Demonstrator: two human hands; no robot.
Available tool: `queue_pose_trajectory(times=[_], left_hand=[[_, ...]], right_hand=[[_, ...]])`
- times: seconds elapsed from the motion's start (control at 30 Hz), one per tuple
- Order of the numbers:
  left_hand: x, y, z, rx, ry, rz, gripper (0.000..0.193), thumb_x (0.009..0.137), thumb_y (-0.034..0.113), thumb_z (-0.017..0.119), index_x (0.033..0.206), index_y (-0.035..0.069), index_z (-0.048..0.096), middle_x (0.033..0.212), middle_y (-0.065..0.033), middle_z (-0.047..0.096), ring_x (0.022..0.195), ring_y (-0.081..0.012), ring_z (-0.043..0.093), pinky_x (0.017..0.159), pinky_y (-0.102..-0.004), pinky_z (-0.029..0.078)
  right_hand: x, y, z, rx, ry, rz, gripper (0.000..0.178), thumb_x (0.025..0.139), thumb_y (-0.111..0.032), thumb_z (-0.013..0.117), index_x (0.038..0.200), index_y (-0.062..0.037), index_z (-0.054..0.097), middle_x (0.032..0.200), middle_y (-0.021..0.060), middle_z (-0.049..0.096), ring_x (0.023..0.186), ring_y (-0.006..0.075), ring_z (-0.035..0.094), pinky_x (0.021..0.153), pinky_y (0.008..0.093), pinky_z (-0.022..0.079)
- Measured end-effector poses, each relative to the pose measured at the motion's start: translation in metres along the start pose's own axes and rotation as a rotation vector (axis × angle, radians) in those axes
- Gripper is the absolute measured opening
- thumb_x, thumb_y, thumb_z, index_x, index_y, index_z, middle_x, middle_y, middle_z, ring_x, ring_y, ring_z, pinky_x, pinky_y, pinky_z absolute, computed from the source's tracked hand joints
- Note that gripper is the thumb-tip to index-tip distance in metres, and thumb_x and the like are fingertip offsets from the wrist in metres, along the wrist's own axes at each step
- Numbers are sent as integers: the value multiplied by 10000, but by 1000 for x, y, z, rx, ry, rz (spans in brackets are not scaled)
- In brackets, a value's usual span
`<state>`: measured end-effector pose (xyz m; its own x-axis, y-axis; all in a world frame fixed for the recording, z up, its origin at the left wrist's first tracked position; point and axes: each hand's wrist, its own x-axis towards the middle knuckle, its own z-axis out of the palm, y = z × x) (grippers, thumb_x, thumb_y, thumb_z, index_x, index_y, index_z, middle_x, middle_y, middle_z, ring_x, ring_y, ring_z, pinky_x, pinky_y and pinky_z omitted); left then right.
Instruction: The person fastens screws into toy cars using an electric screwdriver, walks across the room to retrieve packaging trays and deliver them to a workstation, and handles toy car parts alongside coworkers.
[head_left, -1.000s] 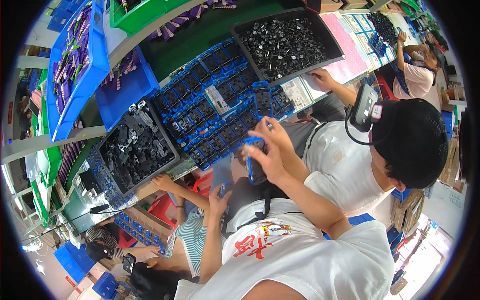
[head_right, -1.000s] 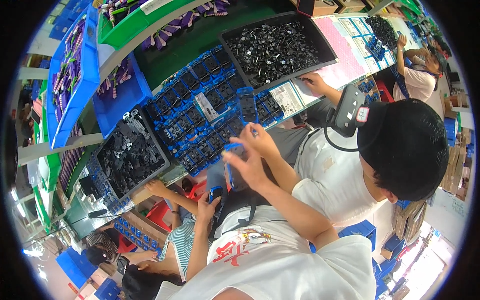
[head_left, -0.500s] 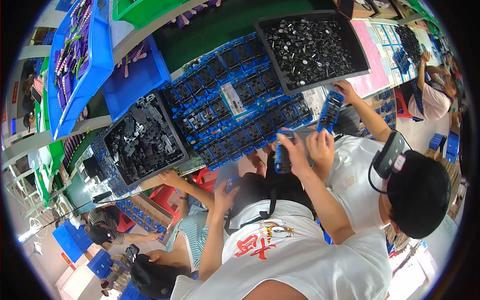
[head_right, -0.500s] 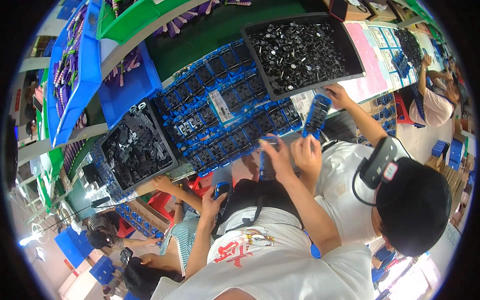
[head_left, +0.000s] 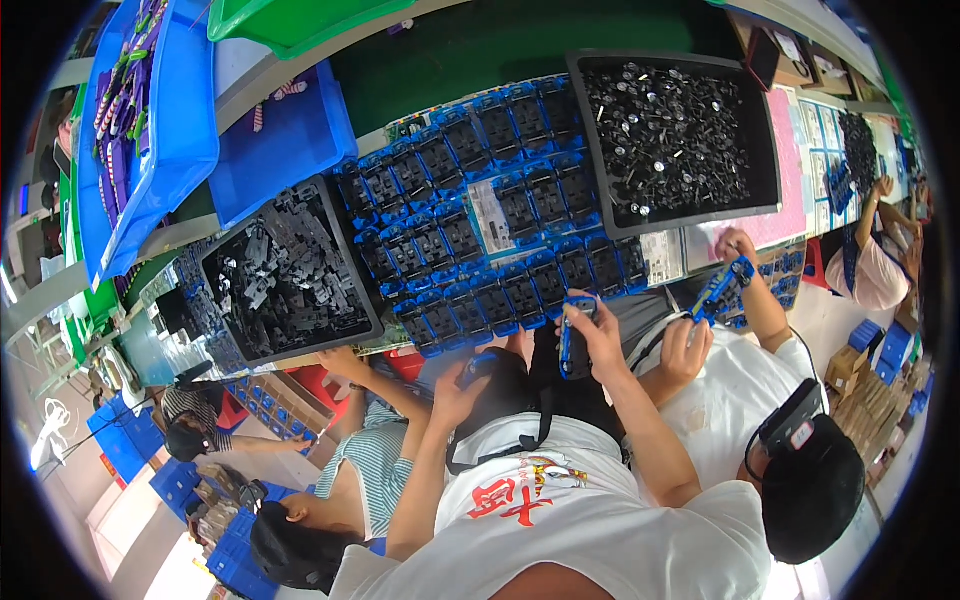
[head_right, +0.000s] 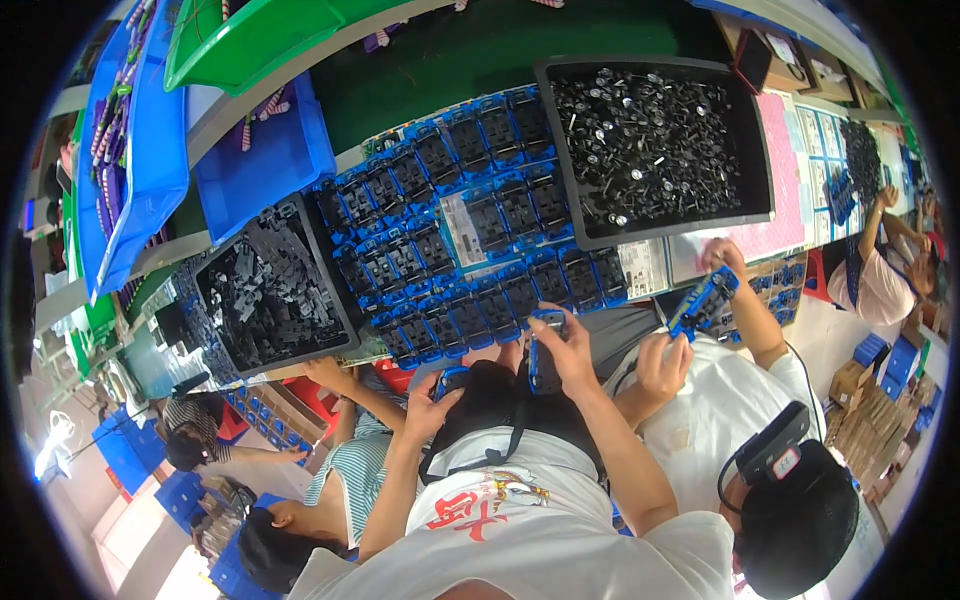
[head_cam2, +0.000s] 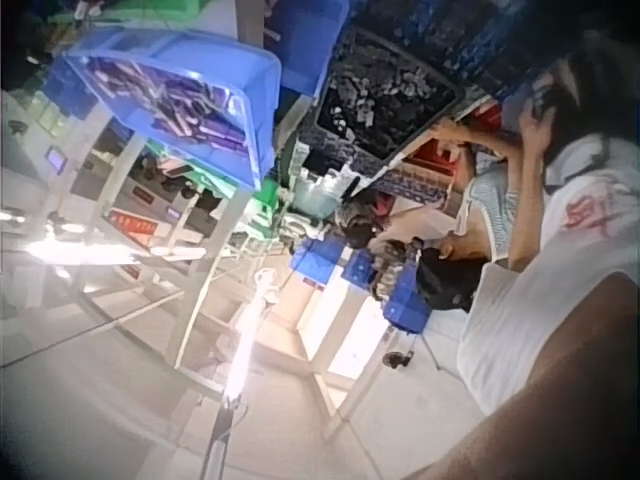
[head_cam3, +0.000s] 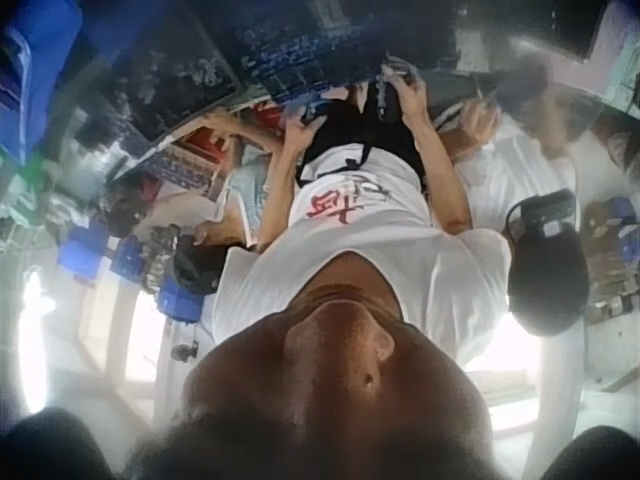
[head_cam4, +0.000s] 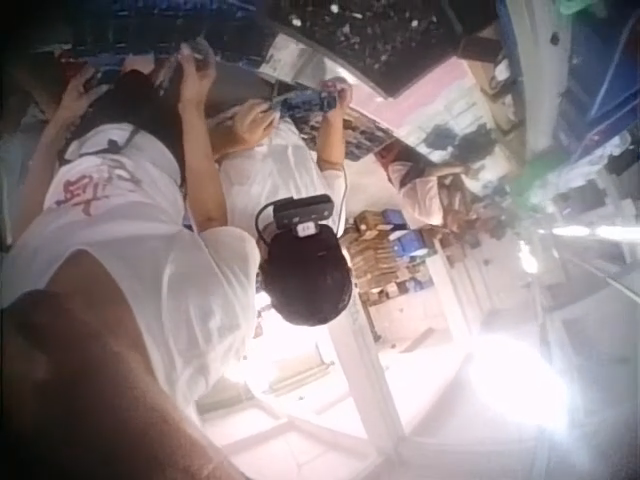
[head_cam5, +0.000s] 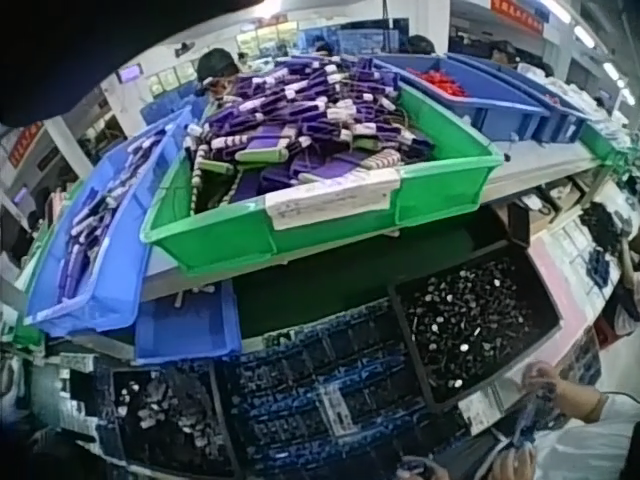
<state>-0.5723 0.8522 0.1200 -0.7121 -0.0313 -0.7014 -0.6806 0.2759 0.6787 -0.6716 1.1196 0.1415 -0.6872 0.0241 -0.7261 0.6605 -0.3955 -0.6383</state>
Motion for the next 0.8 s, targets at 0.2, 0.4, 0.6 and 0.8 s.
queue_pose_trajectory(times=[0.2,0.4,0.6,0.8], left_hand=[[-5,-20,-9,-21,39,20,375,807,107,739,1154,5,639,1012,-94,693,890,-155,611,833,-296,484],[-15,-41,-15,-34,85,-117,352,804,98,740,1137,24,654,982,-78,685,850,-144,610,809,-288,490],[-22,-49,-18,2,92,-142,334,812,45,735,1128,-11,644,986,-60,683,883,-123,609,833,-268,485],[-29,-85,-14,-4,101,-208,399,783,125,753,1148,1,645,1004,-144,700,904,-220,667,842,-323,502]], right_hand=[[9,1,31,-72,-113,131,485,856,-151,741,1263,16,537,867,83,683,763,128,649,704,263,528],[22,1,44,-153,-186,190,483,846,-158,751,1253,12,555,869,76,680,766,124,646,717,249,519],[28,1,43,-164,-199,246,445,855,-139,742,1240,3,569,873,67,679,779,119,643,728,254,523],[28,14,41,-219,-256,224,424,862,-124,731,1223,24,565,880,74,680,781,123,641,726,264,525]])
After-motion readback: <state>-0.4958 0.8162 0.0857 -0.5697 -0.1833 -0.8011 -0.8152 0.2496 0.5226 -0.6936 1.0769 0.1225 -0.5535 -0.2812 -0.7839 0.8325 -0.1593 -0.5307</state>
